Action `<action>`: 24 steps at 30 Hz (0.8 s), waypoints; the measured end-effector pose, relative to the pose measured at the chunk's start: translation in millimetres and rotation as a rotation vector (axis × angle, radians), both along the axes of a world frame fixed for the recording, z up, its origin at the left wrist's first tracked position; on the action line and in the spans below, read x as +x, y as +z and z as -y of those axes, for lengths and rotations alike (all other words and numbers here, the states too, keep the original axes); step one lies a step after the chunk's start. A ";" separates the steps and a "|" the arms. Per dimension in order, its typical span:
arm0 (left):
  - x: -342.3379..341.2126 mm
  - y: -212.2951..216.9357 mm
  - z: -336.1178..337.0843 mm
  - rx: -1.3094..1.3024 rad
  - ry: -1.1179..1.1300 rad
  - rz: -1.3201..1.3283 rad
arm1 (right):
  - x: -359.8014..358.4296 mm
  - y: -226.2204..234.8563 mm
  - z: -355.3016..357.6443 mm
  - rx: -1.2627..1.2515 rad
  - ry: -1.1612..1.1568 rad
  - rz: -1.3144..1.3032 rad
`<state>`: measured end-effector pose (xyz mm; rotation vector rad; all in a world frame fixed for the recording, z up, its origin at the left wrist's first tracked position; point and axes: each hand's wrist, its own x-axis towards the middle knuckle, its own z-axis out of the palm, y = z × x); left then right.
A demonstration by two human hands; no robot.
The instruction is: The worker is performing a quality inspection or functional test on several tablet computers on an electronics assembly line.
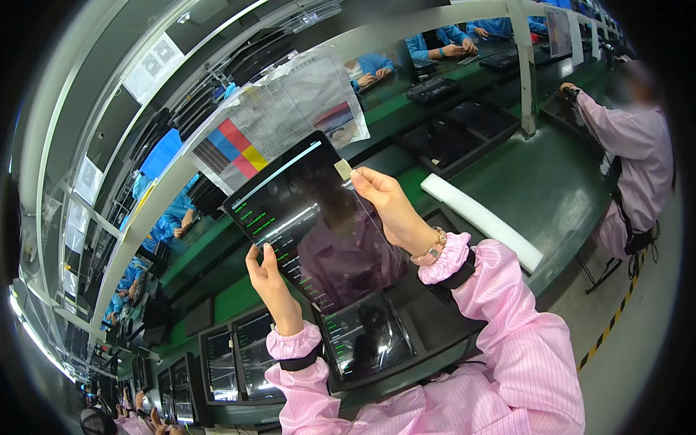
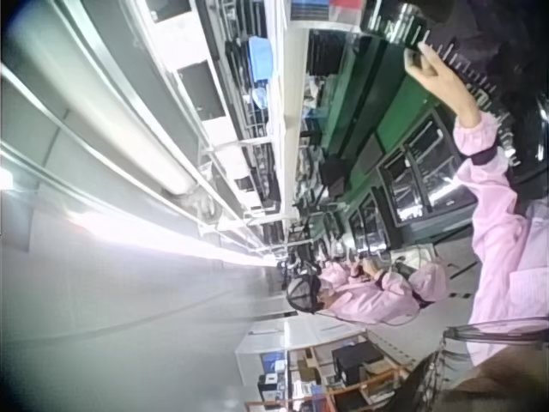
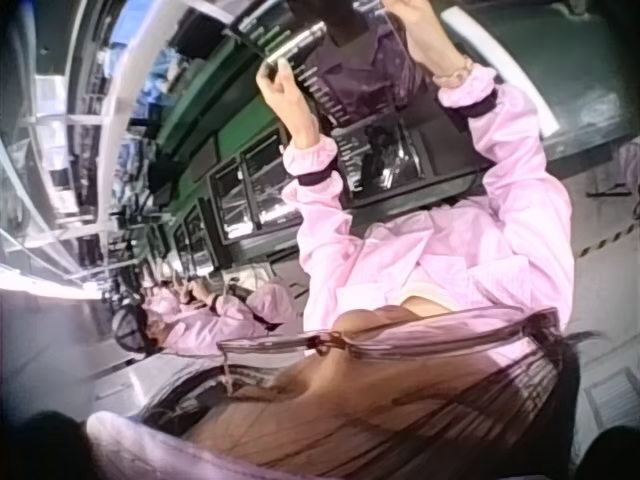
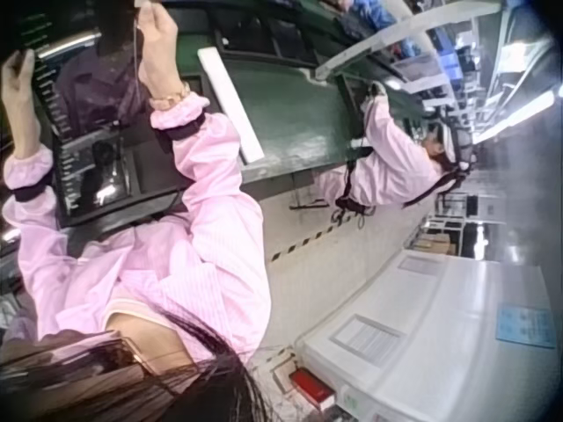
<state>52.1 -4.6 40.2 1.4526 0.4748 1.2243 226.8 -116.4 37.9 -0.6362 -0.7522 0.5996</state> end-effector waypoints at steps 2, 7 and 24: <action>-3.2 3.2 13.4 0.057 -0.030 -0.002 | 2.4 -2.9 4.7 0.004 -0.024 0.016; -44.3 -8.3 45.2 0.167 -0.279 -0.144 | -13.3 11.8 25.0 -0.007 0.010 -0.083; -103.6 -48.2 68.5 -0.102 -0.332 -0.213 | -49.1 22.0 47.2 -0.015 0.037 -0.022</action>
